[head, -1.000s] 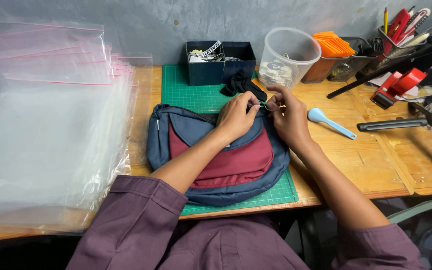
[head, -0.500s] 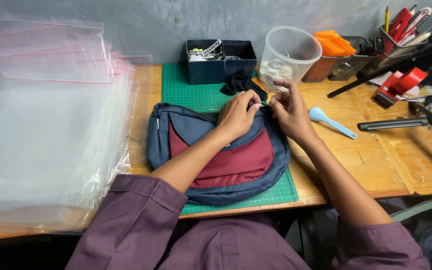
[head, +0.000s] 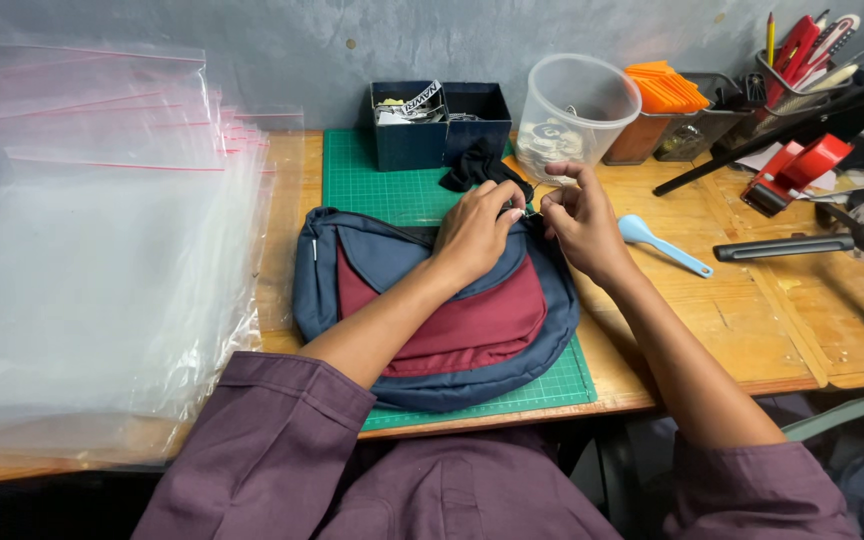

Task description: The person places a small decorative item onto a small bag, then inserts the bag into a clear plastic bag. They seal the plastic bag and place a label on it.

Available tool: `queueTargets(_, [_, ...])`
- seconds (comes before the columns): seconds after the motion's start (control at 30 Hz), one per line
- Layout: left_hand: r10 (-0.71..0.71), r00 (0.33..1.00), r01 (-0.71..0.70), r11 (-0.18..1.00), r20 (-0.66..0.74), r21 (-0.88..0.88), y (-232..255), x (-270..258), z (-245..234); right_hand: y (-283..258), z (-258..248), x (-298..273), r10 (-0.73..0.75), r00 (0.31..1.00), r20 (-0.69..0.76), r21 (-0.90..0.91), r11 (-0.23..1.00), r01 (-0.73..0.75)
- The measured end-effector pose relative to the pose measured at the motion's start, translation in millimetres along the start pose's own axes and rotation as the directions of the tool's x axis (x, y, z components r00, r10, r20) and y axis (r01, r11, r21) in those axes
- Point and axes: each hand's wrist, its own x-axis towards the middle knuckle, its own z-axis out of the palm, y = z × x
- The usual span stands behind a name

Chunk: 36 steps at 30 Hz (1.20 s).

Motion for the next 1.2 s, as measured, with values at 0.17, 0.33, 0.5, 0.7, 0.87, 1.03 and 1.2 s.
queueTargets(0.17, [0.023,1.000,-0.023,1.000,-0.015,-0.004,7.0,-2.8,-4.8,8.5,-0.5,3.1,-0.008,1.000,-0.001,-0.019,1.000,0.008])
queueTargets(0.33, [0.025,0.999,-0.025,1.000,-0.019,0.001,3.3,-1.7,-3.3,-12.3,3.4,-5.5,-0.035,0.999,-0.034,-0.055,0.998,0.033])
queueTargets(0.5, [0.009,1.000,-0.010,1.000,-0.028,-0.020,-1.3,0.5,0.3,-19.1,3.4,-6.9,-0.062,0.996,-0.058,-0.094,0.994,0.057])
queueTargets(0.7, [-0.003,1.000,0.002,0.999,-0.024,-0.036,-3.3,0.5,1.6,-28.1,8.8,-13.1,-0.098,0.992,-0.073,-0.111,0.990,0.090])
queueTargets(0.87, [-0.007,1.000,0.006,0.999,-0.023,-0.045,-5.2,1.7,2.4,-24.0,3.7,-11.1,-0.122,0.992,-0.041,-0.200,0.973,0.111])
queueTargets(1.03, [-0.006,1.000,0.004,0.999,-0.024,-0.047,-5.8,1.9,3.4,-13.9,3.8,-8.7,-0.127,0.991,-0.035,-0.226,0.967,0.116])
queueTargets(1.2, [-0.005,1.000,0.004,0.999,-0.024,-0.043,-7.3,2.0,4.6,-11.2,3.9,-8.7,-0.187,0.982,-0.025,-0.285,0.943,0.172])
